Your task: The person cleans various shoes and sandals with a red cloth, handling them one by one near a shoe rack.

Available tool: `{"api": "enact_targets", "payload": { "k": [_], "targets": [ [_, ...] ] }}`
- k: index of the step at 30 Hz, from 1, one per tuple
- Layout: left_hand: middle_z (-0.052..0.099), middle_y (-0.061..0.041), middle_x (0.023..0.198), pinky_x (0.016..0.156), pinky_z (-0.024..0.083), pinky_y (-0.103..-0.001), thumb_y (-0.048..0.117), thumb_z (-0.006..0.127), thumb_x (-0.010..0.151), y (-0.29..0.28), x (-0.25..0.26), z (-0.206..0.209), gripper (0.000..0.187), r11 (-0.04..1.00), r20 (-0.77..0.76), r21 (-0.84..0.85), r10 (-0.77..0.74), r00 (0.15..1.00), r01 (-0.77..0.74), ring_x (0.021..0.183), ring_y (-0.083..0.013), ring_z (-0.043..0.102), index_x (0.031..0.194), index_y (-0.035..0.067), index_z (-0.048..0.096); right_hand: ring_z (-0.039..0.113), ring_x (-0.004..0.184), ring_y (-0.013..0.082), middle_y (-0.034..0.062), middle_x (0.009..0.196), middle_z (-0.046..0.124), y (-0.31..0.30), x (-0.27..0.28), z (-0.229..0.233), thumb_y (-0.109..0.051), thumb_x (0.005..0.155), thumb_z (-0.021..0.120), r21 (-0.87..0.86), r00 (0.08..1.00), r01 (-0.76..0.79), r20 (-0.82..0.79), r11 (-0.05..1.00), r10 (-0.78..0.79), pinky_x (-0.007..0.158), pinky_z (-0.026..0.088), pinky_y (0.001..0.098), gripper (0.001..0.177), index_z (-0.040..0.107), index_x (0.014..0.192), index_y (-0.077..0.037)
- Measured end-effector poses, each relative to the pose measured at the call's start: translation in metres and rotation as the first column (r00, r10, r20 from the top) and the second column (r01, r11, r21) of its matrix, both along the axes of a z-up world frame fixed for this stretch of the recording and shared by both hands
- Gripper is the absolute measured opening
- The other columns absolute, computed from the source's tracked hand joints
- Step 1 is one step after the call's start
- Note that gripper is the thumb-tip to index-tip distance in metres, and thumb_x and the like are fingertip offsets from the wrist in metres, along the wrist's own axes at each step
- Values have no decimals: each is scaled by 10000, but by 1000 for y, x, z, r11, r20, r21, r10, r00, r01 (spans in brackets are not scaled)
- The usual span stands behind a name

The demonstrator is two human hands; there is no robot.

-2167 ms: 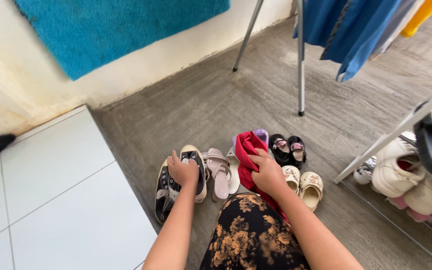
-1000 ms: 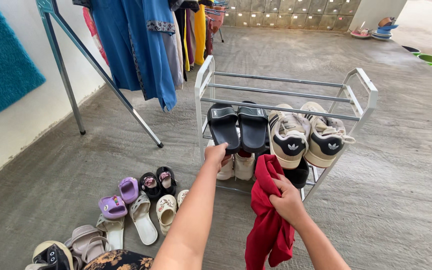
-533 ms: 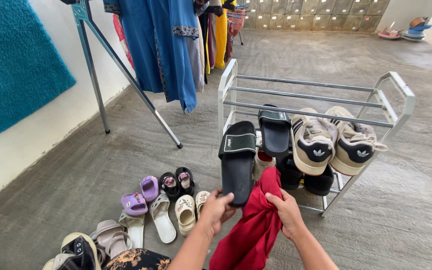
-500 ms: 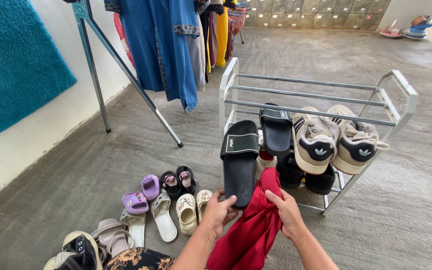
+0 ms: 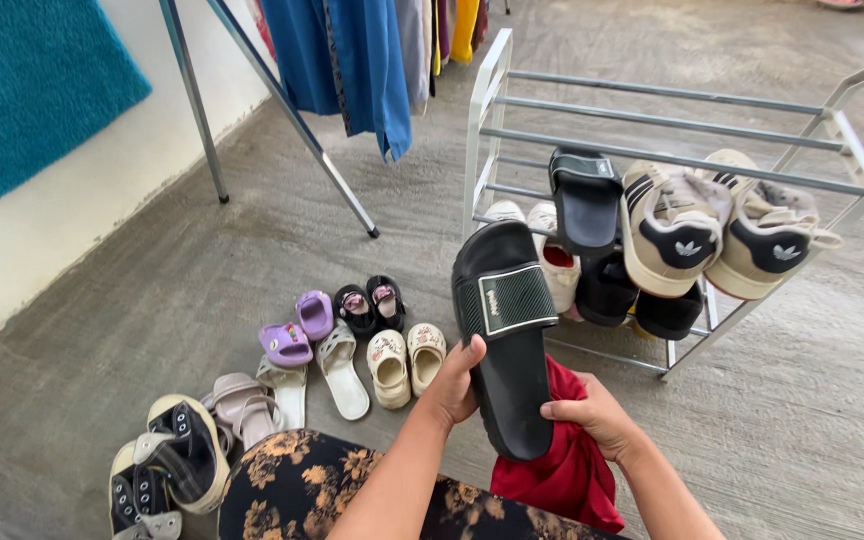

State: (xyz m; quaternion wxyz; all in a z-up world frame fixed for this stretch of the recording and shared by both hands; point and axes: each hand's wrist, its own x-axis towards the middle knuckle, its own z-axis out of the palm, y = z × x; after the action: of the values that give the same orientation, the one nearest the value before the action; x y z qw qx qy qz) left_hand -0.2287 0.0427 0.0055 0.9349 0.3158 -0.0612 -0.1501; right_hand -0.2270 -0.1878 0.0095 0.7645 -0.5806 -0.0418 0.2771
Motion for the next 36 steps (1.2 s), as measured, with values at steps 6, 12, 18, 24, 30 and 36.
{"api": "enact_targets", "payload": {
  "k": [6,12,18,24,30,36],
  "targets": [
    [650,-158,1332,1074,510,-462,555,706,886,8,0,-5,767,997,-38,-79,-22,999,19,1228,-293,636,1407,13,552,731,1024,216,133,1158,768,11,-1,19,15,657,818,-238,988,154,57,959,-144,954,563,372,698,635,1330,2],
    [677,-169,1280,1038,520,-455,644,598,907,15,3,5,765,987,-166,-156,1,986,-27,1170,-301,653,1349,19,590,655,1138,182,81,1259,673,22,-2,31,-22,651,835,-265,828,444,486,856,-279,998,498,329,866,481,1435,-120],
    [642,-68,1232,924,510,-451,639,596,853,10,10,4,700,946,-236,238,278,931,-222,1085,-224,643,1354,159,508,721,1086,243,112,1214,750,22,-4,31,-118,716,806,-497,669,454,738,740,85,956,545,349,438,761,1145,-40],
    [631,-66,1296,1006,533,-383,619,714,821,-14,6,-11,768,975,-119,172,163,979,-142,1164,-197,639,1385,147,493,700,1098,352,158,1243,708,61,-1,21,-124,732,727,-442,468,646,874,623,135,952,549,400,392,756,1116,-50],
    [666,-41,1255,991,537,-363,607,747,807,-9,6,-20,771,983,-117,160,111,987,-91,1153,-187,647,1375,132,531,703,1093,352,139,1242,725,69,9,35,-119,774,685,-536,570,578,805,615,164,940,556,397,358,748,1126,-93],
    [683,-85,1183,958,559,-382,596,771,830,11,23,-34,772,966,-73,-5,256,964,-257,1080,-222,669,1332,47,564,680,1157,341,141,1289,705,55,-11,21,-88,688,693,-616,627,287,700,733,342,995,521,399,490,748,1174,-110]
  ]
}}
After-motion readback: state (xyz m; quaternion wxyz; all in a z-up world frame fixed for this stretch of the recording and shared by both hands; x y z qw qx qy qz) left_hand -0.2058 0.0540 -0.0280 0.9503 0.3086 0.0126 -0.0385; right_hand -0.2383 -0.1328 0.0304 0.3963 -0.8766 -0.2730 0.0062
